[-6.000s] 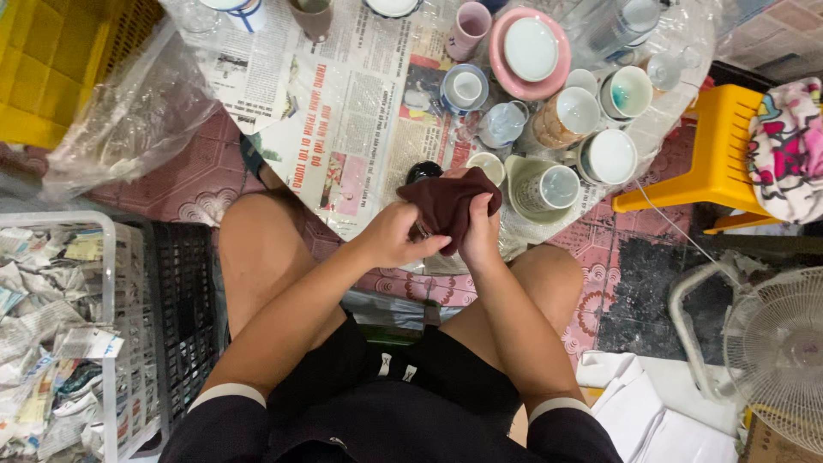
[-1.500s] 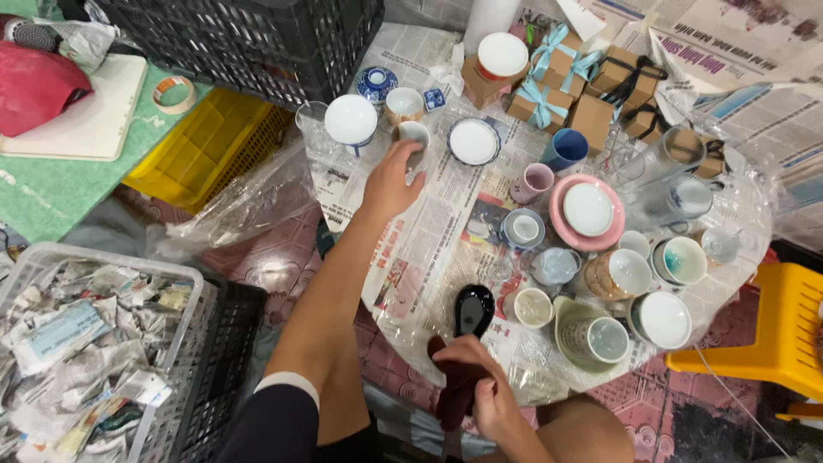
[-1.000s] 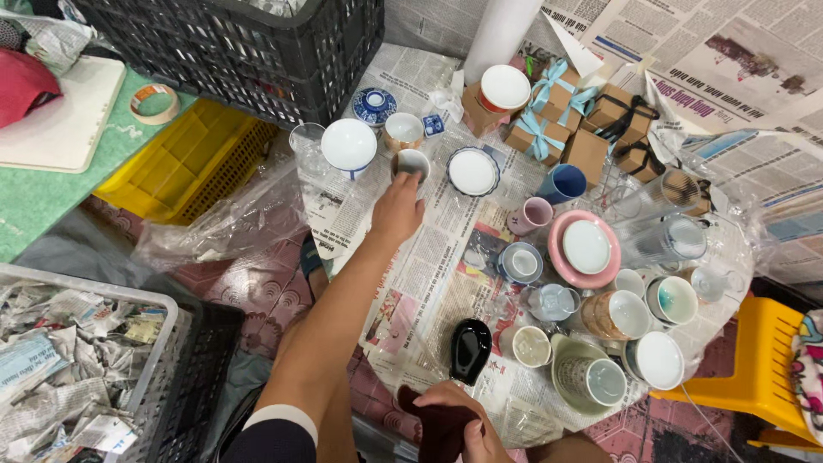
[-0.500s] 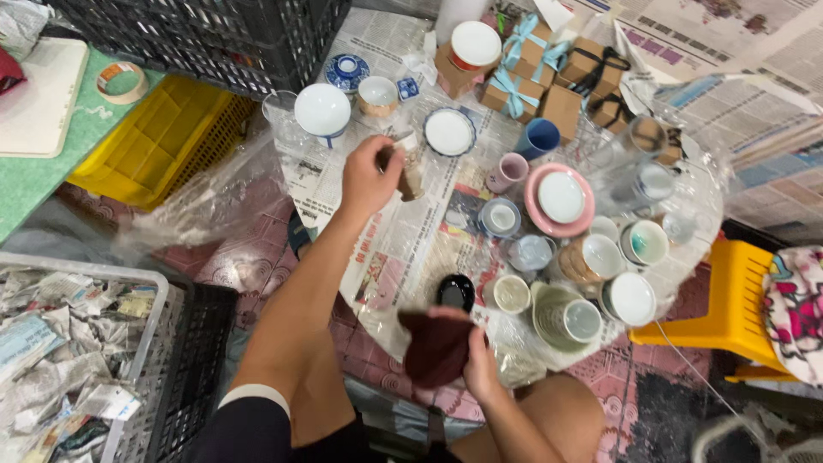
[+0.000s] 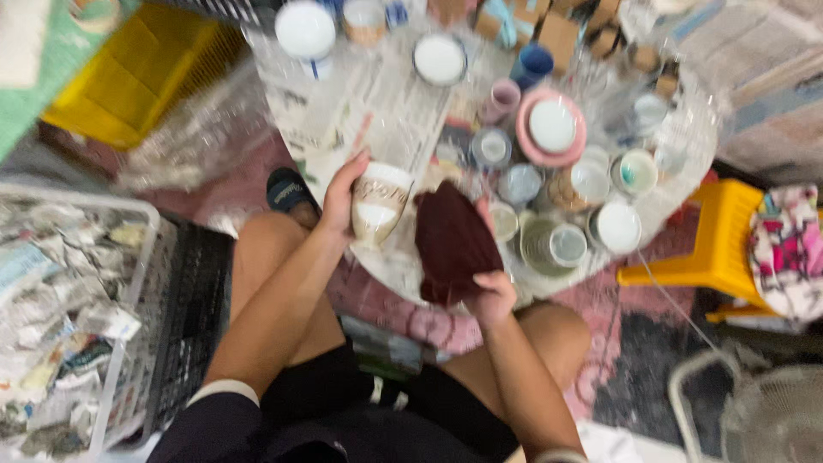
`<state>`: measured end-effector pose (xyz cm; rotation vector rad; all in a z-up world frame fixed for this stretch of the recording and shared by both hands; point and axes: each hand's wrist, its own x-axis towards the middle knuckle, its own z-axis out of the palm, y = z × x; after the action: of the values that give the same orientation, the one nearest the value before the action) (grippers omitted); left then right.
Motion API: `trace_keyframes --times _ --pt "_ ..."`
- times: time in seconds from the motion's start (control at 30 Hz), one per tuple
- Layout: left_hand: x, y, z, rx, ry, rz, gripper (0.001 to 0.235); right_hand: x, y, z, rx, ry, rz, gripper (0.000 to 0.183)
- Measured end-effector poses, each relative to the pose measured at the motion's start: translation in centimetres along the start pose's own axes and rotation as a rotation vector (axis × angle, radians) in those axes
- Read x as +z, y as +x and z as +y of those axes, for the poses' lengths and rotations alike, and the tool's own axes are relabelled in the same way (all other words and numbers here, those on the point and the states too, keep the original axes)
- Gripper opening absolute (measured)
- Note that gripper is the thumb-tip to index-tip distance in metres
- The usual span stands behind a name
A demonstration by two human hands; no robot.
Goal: The person sits on the floor and wipes various glassware items, including glasses and a small bowl, using a dark cloth. They handle each item individually, wiping the exterior and interior surfaces before placing them back on the table.
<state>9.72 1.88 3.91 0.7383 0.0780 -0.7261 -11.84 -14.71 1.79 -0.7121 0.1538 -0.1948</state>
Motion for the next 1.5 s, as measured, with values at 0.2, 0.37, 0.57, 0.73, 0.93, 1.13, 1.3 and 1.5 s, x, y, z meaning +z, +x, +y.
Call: trace_keyframes --times 0.2,0.37,0.57,0.73,0.93,1.13,1.3,1.5 --pt "-1.0 0.9 -6.6 0.223 0.972 -0.145 0.030 3.7 -0.9 -1.6 0.216 -0.226 0.208 0.076" --pt "-1.4 0.2 -7.8 0.188 0.677 -0.463 0.016 4.6 1.7 -2.9 -0.560 -1.673 -0.503 0.048" --pt "-1.3 0.7 -5.5 0.006 0.551 -0.383 0.011 2.5 1.3 -0.1 -0.524 -1.556 -0.217 0.033" --pt "-2.7 -0.7 -7.0 0.123 0.666 -0.425 0.008 0.7 1.5 1.7 -0.546 -1.038 0.003 0.035" --pt "-2.9 -1.1 -6.7 0.117 0.640 -0.308 0.012 3.4 1.9 1.4 -0.524 -1.557 -0.057 0.081" --pt "-1.7 -2.4 -5.4 0.662 0.922 -0.317 0.027 4.8 3.0 1.6 -0.232 -1.112 -0.117 0.133" --pt "-0.1 -2.8 -4.3 0.794 1.009 -0.327 0.028 4.0 3.7 2.3 -0.367 -1.265 -0.100 0.130" --pt "-0.3 -2.5 -4.7 0.638 0.930 -0.283 0.030 2.3 3.3 2.5 -0.436 -1.400 0.040 0.103"
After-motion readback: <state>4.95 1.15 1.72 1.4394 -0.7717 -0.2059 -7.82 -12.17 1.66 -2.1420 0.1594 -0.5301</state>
